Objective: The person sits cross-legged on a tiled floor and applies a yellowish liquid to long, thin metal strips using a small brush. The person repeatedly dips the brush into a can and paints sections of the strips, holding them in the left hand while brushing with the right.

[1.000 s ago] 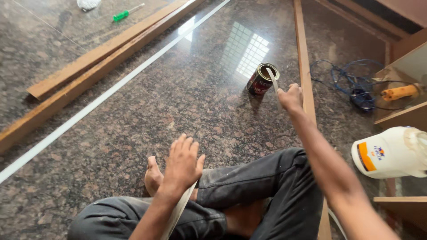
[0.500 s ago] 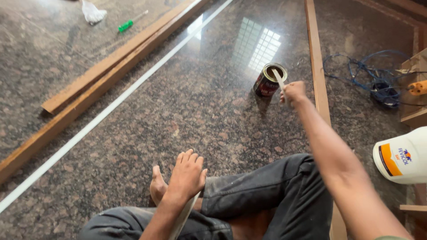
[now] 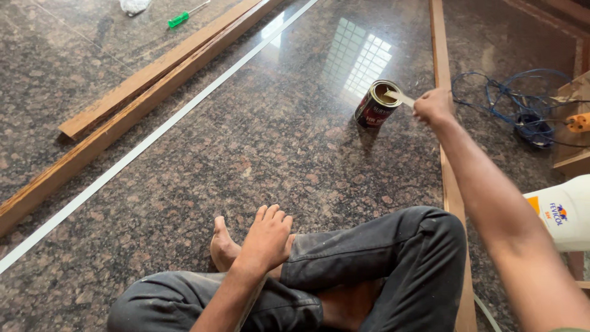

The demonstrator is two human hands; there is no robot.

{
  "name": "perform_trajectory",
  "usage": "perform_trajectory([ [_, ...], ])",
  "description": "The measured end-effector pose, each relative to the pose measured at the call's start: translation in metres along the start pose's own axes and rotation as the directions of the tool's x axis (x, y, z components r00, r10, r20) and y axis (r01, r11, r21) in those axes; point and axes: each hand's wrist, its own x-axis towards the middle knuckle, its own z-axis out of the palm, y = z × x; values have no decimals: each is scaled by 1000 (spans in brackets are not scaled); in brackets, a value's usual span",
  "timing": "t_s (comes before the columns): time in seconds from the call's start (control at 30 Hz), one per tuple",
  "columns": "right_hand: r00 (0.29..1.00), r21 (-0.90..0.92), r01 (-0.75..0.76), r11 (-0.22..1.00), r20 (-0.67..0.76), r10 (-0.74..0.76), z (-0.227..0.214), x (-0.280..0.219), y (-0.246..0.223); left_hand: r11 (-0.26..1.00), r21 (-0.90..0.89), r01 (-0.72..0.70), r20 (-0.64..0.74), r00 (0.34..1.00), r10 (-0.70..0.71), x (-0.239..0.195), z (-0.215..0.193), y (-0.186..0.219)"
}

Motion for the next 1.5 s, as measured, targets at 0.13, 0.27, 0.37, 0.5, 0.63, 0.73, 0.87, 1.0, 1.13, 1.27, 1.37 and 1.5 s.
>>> perform_trajectory([
  [0.13,977,-518,156,841,-45,-208,-5,4,-25,1000,-13,9,17,1000,-9,-2,-2,0],
  [0.27,937,-691,278,667,43,-347,-2,16,-53,1000,-19,25,73,997,-24,-3,-7,-2],
  [0.37,942,-756,290,587,118,-313,0,24,-61,999,23,-28,14,1000,27,0,-4,1],
  [0.5,956,-729,245,639,72,-285,7,20,-67,999,22,-33,16,999,33,1,-2,1],
  [0.63,977,-578,163,800,-16,-211,-4,11,-51,1000,20,-20,43,999,19,0,-3,-1],
  [0.73,976,-323,151,934,-98,-192,-15,6,-16,999,36,-27,32,999,26,-1,-2,0],
  [0.87,1000,202,4,979,5,-5,-9,9,34,999,10,-47,40,998,47,-1,-3,4],
  [1.0,998,523,-6,852,59,-29,22,17,67,999,12,-44,81,996,43,-3,-6,2],
  [1.13,989,623,-94,777,147,2,44,23,90,996,-1,-84,-4,996,84,-2,-6,1],
  [1.27,974,653,-187,734,223,50,63,21,92,999,-30,-40,86,995,43,-3,-5,-1],
  [1.37,959,647,-213,732,282,29,63,16,91,997,-18,-81,38,996,81,-1,-1,0],
  [1.5,970,671,-196,715,239,42,60,2,82,997,-24,-69,61,996,71,-2,-1,-1],
])
